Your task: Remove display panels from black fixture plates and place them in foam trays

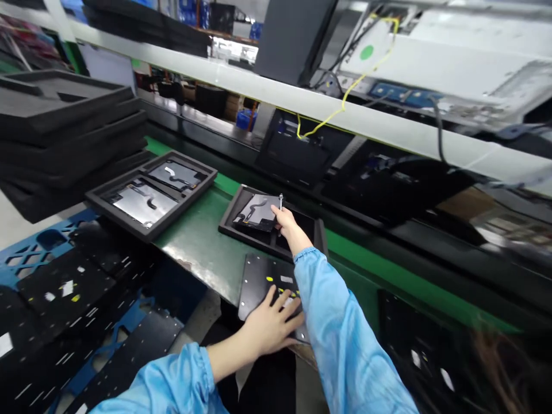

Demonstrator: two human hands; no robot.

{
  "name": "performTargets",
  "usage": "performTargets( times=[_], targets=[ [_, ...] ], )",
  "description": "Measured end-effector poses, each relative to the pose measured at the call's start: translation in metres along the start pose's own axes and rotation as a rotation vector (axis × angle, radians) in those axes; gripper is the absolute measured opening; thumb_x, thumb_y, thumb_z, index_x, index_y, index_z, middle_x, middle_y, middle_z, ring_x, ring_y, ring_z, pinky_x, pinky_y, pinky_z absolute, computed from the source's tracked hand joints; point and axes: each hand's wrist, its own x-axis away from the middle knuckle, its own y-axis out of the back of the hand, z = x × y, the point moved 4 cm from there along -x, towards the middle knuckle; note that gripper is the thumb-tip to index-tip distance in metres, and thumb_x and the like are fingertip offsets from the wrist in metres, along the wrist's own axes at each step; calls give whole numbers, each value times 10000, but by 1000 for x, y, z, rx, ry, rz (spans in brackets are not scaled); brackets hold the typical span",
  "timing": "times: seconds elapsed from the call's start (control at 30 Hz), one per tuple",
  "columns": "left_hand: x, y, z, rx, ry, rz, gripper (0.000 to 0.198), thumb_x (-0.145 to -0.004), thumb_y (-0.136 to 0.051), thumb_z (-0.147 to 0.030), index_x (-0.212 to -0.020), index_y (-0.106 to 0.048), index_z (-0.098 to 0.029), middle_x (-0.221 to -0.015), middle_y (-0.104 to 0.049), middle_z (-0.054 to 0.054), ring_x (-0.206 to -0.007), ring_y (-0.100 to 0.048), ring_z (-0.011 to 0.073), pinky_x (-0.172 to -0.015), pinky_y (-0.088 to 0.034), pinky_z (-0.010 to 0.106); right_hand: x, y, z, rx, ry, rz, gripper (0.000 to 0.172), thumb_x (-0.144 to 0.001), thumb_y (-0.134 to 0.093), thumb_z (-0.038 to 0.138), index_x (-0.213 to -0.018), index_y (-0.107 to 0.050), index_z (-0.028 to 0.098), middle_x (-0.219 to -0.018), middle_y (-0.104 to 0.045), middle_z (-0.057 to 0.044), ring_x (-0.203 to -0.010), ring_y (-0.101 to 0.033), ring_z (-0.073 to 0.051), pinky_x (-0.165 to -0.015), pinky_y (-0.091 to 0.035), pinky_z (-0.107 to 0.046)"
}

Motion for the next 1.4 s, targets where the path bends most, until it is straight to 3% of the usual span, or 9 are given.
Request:
performTargets(
  times=[0.1, 0.2, 0.43, 0.6, 0.8, 0.97, 1.13, 1.3, 1.4],
  targets=[
    [1, 4, 1, -30, 8, -22, 625, -1081, -500, -601, -1585, -537, -232, -1676, -499, 138, -1563, -442, 375, -1268, -385, 629, -14, -10, 12, 49, -3, -30, 270, -1074, -688, 412, -1188, -680, 168, -1021, -697, -29, -752, -655, -128, -636, -597, -262],
    [2, 4, 2, -77, 12, -42, 615, -1092, -464, -600, -1586, -542, -242, -1700, -472, 125, -1569, -438, 373, -1252, -402, 607, -25, 6, 24, 99, 6, -48, 268, -1064, -703, 401, -1191, -687, 166, -1058, -706, -39, -805, -679, -145, -688, -619, -290],
    [1, -1, 2, -49, 19, -51, 629, -1074, -528, -578, -1581, -555, -205, -1690, -485, 143, -1552, -445, 399, -1255, -382, 632, -25, 117, 47, 124, 12, -85, 200, -1039, -746, 320, -1125, -723, 141, -929, -733, -15, -718, -683, -128, -643, -597, -260],
    [2, -2, 0, -33, 25, -60, 636, -1060, -565, -570, -1581, -557, -204, -1699, -476, 145, -1568, -426, 402, -1258, -360, 652, -4, 177, 19, 102, -53, -173, 191, -1063, -711, 328, -1103, -712, 141, -873, -734, -4, -683, -690, -130, -662, -617, -281],
    [3, 1, 1, -17, 16, -31, 651, -1054, -587, -557, -1590, -540, -189, -1686, -489, 153, -1575, -405, 407, -1267, -343, 658, -4, 165, -31, 98, -65, -184, 242, -1062, -715, 362, -1183, -702, 153, -1030, -735, -34, -814, -715, -153, -726, -642, -310],
    [0, 4, 1, 13, -6, -8, 638, -1059, -573, -537, -1572, -542, -159, -1667, -507, 162, -1564, -423, 406, -1281, -345, 646, 0, 163, -34, 178, 10, -286, 273, -1058, -706, 408, -1167, -696, 159, -1017, -723, -31, -804, -693, -157, -741, -620, -328],
    [17, 23, 16, 245, -16, -110, 417, -1096, -516, -443, -1439, -632, -238, -1583, -616, 74, -1508, -515, 240, -1367, -275, 552, 60, 203, -37, 328, 200, -315, 314, -924, -790, 364, -1189, -740, 203, -978, -783, -44, -896, -675, -204, -828, -527, -328],
    [70, 38, 82, 351, 539, -206, 456, -1097, -524, -391, -1525, -550, -238, -1672, -509, 142, -1557, -475, 275, -1316, -368, 597, 169, 245, -104, 353, 254, -265, 554, -894, -711, 622, -1274, -736, 220, -991, -821, -77, -809, -654, -234, -786, -492, -354],
    [87, 27, 98, 340, 691, -157, 634, -1098, -517, -482, -1642, -400, -177, -1732, -410, 201, -1618, -390, 340, -1313, -359, 636, 229, 238, -159, 407, 198, -285, 598, -926, -642, 692, -1278, -742, 220, -1079, -808, -99, -944, -701, -278, -876, -520, -396]
  ],
)
